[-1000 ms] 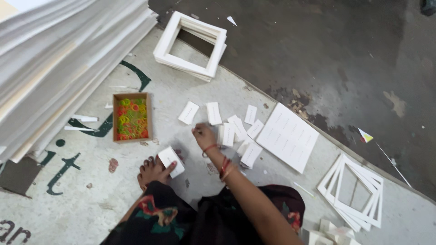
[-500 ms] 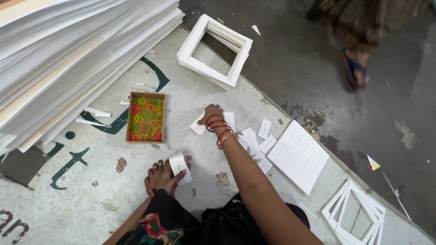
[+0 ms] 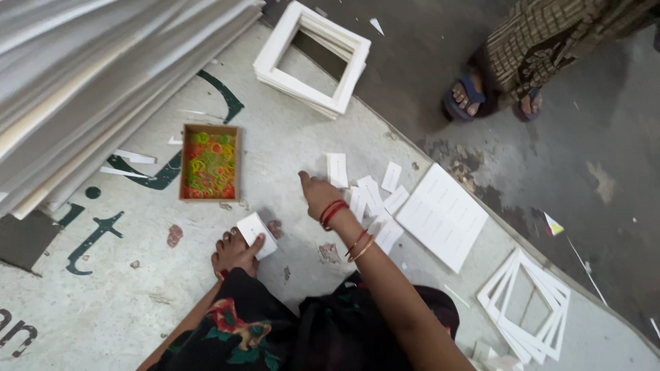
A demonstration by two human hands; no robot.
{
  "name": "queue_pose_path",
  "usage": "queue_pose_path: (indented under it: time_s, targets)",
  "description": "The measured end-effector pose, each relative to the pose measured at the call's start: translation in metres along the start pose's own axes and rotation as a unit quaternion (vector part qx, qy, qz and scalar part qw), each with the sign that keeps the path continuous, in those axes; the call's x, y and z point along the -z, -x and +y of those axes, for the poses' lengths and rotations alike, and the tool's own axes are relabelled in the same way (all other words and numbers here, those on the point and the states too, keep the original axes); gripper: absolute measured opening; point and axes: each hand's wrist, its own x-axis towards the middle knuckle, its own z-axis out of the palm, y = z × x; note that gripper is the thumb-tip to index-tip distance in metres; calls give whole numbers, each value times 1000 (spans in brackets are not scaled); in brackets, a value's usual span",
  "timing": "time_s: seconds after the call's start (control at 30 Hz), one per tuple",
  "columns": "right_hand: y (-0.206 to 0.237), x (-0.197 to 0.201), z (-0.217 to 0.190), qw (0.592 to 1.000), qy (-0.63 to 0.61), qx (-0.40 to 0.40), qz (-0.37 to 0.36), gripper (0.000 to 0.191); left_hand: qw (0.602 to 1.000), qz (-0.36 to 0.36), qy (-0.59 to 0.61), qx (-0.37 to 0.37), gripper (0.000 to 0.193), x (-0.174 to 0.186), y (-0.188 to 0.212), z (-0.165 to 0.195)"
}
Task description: The person sits on the floor and assembles small white paper packs by inserting them into a white frame, then securing them with rubber bands. The person repeatedly picks up paper packs, places them into the frame, and uses rubber bands to bundle them before moving the completed packs aside.
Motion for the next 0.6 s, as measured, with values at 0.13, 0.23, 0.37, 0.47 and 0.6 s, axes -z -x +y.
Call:
queue_pose_path:
  time_s: [0.13,0.23,0.37,0.47,0.6]
  targets:
    - [30,-27,-13,993,98,17,60,43,998,41,52,15,58,-4,-6,2]
    - [49,-47,-16,979,100,82,155,37,995,65,67,19,61,-3,-8,4]
    - [65,-62,-15,970,98,64,213,44,996,38,63,40,73,6,-5,7]
    - [63,-61,-12,981,67,5,180,52,995,56,72,30,70,15,-4,11]
    - [57,-58,-13,871,-460,-58,165,49,977,32,191,85,66,21,-11,21]
